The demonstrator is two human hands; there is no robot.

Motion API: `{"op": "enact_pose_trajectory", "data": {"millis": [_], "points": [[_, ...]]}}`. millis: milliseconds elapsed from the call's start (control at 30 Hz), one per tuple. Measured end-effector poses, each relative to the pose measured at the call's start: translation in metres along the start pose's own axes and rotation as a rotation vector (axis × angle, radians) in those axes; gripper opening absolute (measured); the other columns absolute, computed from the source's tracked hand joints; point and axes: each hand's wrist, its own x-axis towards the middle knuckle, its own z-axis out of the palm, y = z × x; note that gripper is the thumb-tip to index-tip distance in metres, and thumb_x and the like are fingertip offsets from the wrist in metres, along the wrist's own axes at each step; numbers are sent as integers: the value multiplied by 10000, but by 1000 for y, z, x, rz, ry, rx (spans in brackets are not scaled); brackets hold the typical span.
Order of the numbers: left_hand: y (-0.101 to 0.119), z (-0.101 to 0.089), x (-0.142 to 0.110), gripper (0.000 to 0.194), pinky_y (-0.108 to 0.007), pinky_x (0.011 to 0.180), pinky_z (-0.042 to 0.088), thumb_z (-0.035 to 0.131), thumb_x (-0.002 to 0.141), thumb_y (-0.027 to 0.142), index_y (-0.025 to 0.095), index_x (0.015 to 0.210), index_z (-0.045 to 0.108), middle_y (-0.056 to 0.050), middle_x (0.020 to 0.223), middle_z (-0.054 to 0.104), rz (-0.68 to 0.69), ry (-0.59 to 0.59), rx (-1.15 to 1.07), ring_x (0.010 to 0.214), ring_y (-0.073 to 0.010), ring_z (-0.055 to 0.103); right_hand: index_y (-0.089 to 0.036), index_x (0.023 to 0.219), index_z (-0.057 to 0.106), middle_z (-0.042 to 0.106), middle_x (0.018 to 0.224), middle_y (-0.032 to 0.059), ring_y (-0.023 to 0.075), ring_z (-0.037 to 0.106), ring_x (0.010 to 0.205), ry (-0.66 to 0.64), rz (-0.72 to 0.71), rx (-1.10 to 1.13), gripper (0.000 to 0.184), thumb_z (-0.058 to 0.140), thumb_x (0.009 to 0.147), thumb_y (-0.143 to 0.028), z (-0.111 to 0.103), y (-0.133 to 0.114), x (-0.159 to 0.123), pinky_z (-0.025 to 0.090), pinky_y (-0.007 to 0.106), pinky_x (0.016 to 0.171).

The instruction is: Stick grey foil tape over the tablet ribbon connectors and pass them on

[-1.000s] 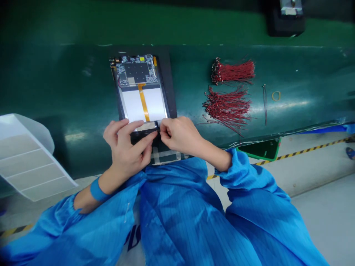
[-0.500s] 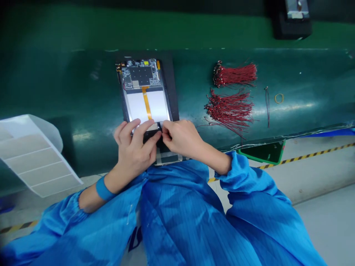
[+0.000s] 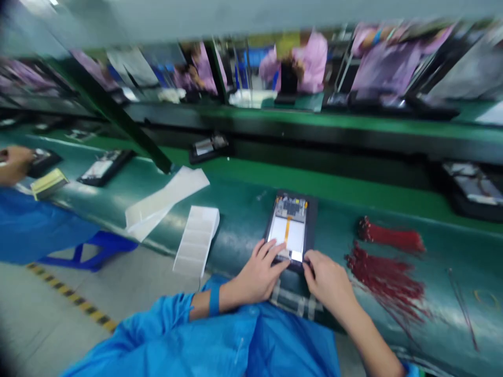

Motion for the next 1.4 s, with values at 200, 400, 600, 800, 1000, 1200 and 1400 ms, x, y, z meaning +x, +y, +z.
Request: {"op": "enact_pose_trajectory", "data": {"millis": [200,400,600,800,1000,1200,1400], "points": [[-91,-31,-62,678,-661,1229,369,601,973,301,152,1614,434,-236,1709,298,-562,224,231,1578,-450,299,-220,924,643,697,945,70,262,667,912,275,-14,62,238,441,1039,-272,23,29,5,503,400,828],[-167,-38,-87,1025,-664,1154,440,719,888,423,163,1719,177,-240,1760,200,-977,17,238,1563,-509,325,-224,919,637,681,955,61,240,635,897,320,-116,128,252,432,1064,-249,5,-4,34,465,395,814],[-196,-47,-85,950,-590,1137,478,661,892,301,175,1697,173,-249,1722,284,-843,114,241,1538,-424,405,-216,911,615,681,936,58,226,618,870,377,-290,73,210,455,1020,-134,-40,-55,65,446,375,784],[-232,-76,-80,875,-606,1155,472,631,911,292,184,1674,217,-251,1684,341,-681,270,306,1510,-451,434,-212,918,604,682,926,58,211,576,860,581,-527,-2,182,477,1028,-142,-152,-104,104,401,363,778],[-218,-94,-81,953,-667,1189,433,628,975,408,210,1698,40,-285,1621,336,-464,525,365,1499,-491,415,-204,892,616,688,938,63,195,575,876,500,-593,229,130,528,977,-160,-159,-149,138,402,348,812],[-177,-100,-78,995,-643,1230,392,776,887,420,294,1674,181,-218,1635,358,-219,367,219,1525,-465,378,-187,941,642,750,940,40,135,644,767,-231,-89,837,212,506,1048,-310,-42,-165,160,499,273,728],[-221,-84,-95,693,-749,1207,321,675,942,532,159,1505,520,-250,1581,457,-459,114,114,1529,-532,321,-190,1008,679,741,937,24,147,672,868,175,79,816,110,632,933,-256,-40,-74,148,524,300,836]]}}
